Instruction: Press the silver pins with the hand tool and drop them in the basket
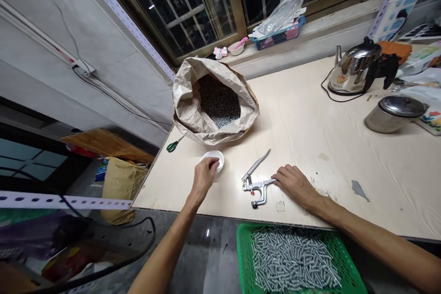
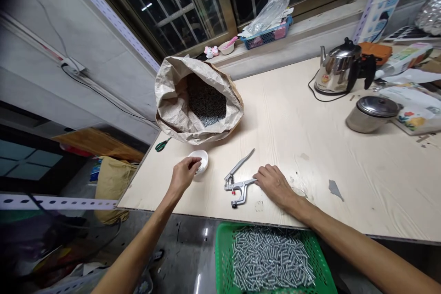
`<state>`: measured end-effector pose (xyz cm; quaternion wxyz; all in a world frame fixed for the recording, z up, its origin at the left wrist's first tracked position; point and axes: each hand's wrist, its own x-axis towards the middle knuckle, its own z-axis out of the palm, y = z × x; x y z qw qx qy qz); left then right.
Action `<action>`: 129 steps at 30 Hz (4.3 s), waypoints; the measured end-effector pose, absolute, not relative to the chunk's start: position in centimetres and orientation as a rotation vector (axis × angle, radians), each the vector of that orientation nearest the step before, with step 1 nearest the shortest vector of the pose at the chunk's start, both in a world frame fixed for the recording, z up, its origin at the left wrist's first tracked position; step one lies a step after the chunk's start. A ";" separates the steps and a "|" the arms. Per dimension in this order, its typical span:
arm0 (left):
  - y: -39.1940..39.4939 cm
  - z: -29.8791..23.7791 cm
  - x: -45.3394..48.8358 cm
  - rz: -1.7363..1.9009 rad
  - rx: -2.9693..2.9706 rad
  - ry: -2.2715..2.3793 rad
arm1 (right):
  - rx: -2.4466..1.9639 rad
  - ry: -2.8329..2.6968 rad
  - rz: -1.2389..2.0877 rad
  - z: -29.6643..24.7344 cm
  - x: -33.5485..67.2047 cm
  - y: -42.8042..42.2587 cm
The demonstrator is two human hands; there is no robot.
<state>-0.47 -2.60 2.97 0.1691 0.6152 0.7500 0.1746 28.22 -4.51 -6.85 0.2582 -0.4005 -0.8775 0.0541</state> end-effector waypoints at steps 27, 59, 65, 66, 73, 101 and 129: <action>-10.0 -3.2 5.9 0.676 1.186 1.784 | -0.993 -2.478 -0.140 -6.7 29.0 -5.5; -10.3 -1.1 5.9 0.271 1.195 1.716 | -0.832 -2.473 0.437 -5.5 25.3 -8.7; -9.0 -1.6 5.7 0.179 1.082 1.609 | -0.817 -2.468 0.472 -5.6 25.3 -8.7; -8.9 -1.7 5.7 0.148 1.092 1.627 | -0.834 -2.459 0.490 -5.7 25.3 -8.6; -8.3 -1.8 6.0 0.022 1.118 1.689 | -0.818 -2.455 0.613 -5.9 24.9 -8.4; -10.2 -0.6 7.5 0.153 1.241 1.942 | -1.043 -2.513 0.409 -4.9 27.9 -6.1; -10.2 -1.2 6.8 0.030 1.251 1.885 | -1.045 -2.740 0.431 -3.2 29.2 -2.1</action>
